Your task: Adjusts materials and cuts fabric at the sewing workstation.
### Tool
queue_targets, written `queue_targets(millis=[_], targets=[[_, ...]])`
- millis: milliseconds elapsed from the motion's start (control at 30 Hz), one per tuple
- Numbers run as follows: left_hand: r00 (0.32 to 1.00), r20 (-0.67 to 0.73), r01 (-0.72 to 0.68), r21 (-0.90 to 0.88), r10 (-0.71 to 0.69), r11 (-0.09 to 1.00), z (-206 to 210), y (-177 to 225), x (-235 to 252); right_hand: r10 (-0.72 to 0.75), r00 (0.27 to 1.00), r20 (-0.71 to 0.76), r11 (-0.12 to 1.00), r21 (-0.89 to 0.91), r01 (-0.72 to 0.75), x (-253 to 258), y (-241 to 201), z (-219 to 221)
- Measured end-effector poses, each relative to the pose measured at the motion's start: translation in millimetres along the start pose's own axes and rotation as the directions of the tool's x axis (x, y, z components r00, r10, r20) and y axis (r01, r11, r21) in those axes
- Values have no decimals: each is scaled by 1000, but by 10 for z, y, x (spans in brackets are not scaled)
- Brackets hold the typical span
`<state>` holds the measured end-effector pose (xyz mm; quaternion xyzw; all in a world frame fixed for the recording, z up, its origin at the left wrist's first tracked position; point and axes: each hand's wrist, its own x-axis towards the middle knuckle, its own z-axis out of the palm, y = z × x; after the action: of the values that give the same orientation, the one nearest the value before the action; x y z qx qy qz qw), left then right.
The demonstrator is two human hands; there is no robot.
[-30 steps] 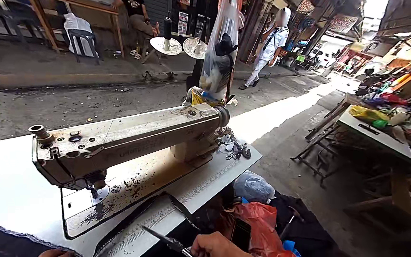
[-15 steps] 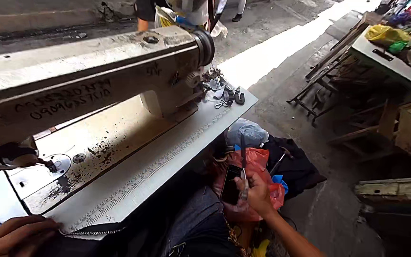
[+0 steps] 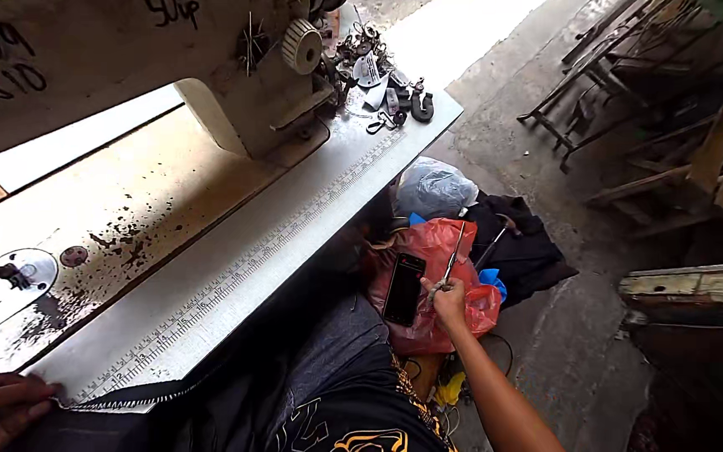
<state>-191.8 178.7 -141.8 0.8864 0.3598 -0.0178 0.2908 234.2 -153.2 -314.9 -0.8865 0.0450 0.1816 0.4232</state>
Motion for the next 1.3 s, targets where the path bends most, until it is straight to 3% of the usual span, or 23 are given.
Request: queue_targets(millis=[667, 800, 967, 1033, 1167, 1300], targets=[[997, -1, 80, -65, -80, 995, 48, -60, -36, -44, 998, 36, 988, -148, 48, -22, 157, -21], [997, -15, 74, -57, -75, 996, 56, -73, -47, -54, 999, -2, 992, -111, 53, -65, 104, -82], [999, -35, 41, -39, -42, 998, 55, -68, -47, -200, 975, -97, 979, 15, 203, -124, -24, -227], [999, -32, 38, -39, -39, 999, 50, -73, -45, -229, 973, -30, 973, -35, 228, -128, -19, -306], [997, -26, 70, -50, -71, 996, 68, -110, -45, -127, 974, 188, 960, -222, 168, -197, 108, -316], [998, -39, 50, -52, -52, 997, 46, -2, -83, -51, 981, 190, 969, -227, 94, -337, 167, -113]])
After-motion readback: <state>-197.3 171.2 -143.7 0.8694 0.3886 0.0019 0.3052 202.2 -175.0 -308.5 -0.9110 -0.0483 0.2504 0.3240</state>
